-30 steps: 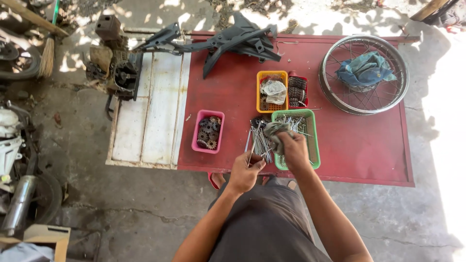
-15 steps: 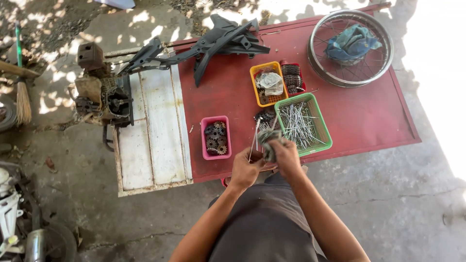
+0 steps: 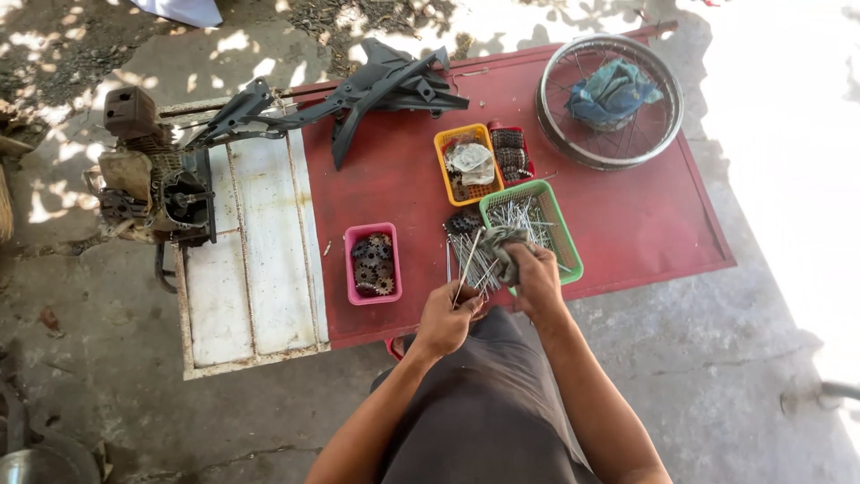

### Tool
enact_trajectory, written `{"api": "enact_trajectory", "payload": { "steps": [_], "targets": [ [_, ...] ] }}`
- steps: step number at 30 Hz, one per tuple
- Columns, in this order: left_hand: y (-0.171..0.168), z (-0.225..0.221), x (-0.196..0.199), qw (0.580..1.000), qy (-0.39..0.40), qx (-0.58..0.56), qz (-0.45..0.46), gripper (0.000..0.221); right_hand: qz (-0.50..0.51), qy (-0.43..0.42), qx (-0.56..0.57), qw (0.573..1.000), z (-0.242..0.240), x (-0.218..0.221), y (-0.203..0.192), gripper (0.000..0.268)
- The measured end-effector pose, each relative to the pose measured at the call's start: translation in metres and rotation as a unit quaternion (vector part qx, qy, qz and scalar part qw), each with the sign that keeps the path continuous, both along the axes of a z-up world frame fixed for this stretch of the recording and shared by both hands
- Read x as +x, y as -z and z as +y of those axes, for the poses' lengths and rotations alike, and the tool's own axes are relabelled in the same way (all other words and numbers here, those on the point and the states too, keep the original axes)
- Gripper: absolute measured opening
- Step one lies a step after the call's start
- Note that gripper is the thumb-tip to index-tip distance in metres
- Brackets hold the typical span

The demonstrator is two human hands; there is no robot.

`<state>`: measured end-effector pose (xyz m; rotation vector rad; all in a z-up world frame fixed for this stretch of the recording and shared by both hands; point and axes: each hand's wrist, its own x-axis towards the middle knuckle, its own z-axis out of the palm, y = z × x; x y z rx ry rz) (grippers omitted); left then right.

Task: Clean and sort motorcycle wheel spokes using a rag at a workbench.

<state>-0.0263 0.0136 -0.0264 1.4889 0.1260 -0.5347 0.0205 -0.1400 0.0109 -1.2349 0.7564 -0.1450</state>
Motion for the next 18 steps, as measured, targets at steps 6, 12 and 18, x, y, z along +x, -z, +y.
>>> {"api": "enact_trajectory", "payload": {
  "steps": [6, 12, 18],
  "targets": [
    [-0.018, -0.038, -0.006, 0.999, -0.03, -0.005, -0.02, 0.015, -0.029, -0.008, 0.061, 0.998, -0.043, 0.024, -0.014, 0.018],
    [-0.009, -0.079, -0.004, 0.99, -0.137, 0.019, -0.016, 0.003, 0.016, -0.16, -0.028, 0.987, -0.067, 0.009, 0.03, 0.018],
    [-0.008, -0.094, -0.007, 0.973, -0.224, 0.038, -0.025, 0.007, 0.042, -0.307, -0.075, 0.948, -0.055, -0.017, -0.016, 0.018]
  ]
}}
